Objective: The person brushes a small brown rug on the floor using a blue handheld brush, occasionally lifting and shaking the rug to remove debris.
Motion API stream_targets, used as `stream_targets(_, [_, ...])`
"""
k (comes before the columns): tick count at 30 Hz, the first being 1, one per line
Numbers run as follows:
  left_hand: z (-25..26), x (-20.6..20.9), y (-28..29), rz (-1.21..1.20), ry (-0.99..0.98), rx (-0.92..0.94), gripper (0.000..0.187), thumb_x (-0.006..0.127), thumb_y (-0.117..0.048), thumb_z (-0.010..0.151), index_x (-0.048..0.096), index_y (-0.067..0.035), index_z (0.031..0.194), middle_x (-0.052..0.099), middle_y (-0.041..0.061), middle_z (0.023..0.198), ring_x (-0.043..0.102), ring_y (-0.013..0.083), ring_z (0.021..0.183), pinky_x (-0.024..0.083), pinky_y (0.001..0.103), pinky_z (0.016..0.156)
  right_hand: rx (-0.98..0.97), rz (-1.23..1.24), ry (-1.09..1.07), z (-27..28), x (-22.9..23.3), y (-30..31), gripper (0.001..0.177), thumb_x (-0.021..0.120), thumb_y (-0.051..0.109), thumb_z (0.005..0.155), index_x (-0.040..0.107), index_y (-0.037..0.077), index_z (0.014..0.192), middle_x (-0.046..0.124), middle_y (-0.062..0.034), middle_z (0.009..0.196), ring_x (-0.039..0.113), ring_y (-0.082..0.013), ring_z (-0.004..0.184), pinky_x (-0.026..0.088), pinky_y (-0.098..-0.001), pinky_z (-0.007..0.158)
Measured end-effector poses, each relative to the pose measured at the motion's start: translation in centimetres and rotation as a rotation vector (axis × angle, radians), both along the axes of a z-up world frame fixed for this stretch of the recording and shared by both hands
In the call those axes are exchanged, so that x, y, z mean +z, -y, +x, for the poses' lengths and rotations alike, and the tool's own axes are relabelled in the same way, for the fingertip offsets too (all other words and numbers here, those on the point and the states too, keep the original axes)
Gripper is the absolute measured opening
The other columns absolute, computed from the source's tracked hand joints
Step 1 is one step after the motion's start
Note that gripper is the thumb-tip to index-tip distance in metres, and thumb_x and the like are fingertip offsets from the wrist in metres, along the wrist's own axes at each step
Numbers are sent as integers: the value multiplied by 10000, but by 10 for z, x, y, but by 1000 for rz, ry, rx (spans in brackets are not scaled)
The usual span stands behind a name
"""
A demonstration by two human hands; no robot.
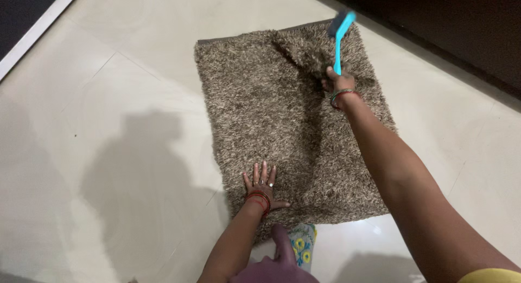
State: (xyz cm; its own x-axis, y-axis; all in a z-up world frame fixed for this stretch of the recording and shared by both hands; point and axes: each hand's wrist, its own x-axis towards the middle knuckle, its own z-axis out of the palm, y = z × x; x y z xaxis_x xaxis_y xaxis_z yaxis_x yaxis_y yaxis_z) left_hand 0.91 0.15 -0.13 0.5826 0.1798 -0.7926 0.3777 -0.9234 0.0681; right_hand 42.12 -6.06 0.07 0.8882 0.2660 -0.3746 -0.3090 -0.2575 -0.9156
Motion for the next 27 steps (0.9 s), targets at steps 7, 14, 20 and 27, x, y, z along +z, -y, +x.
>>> stream_targets(7, [-9,3,3,-11,131,26,1464,604,-960,602,-124,-241,1650,-246,140,1702,-243,414,1547,-75,775,1143,1452,-1235,703,-144,-1,94,190,580,273,1041,719,146,1017,709,-60,786,684,-137,618,561,-284,522])
stream_targets(14, [-9,8,0,7,97,0,1397,585,-955,651,-106,-249,1639,-267,133,1709,-257,408,1552,-85,758,1154,786,-633,834,-192,-29,163,229,773,279,886,744,188,1094,750,-40,864,696,-137,660,577,-305,571])
stream_targets(20, [-8,10,0,-2,111,18,1424,590,-947,653,-152,-243,1643,-276,119,1698,-253,399,1546,-77,754,1154,77,-213,-8,-195,-4,75,587,876,286,844,574,65,1296,698,-171,938,567,-140,600,498,-304,483])
stream_targets(27, [-6,2,-2,-8,78,-8,1438,582,-967,630,-154,-248,1635,-251,116,1715,-239,396,1545,-83,756,1163,1183,-553,681,-216,52,69,177,703,184,954,773,189,1116,767,-50,827,632,-99,524,507,-244,441])
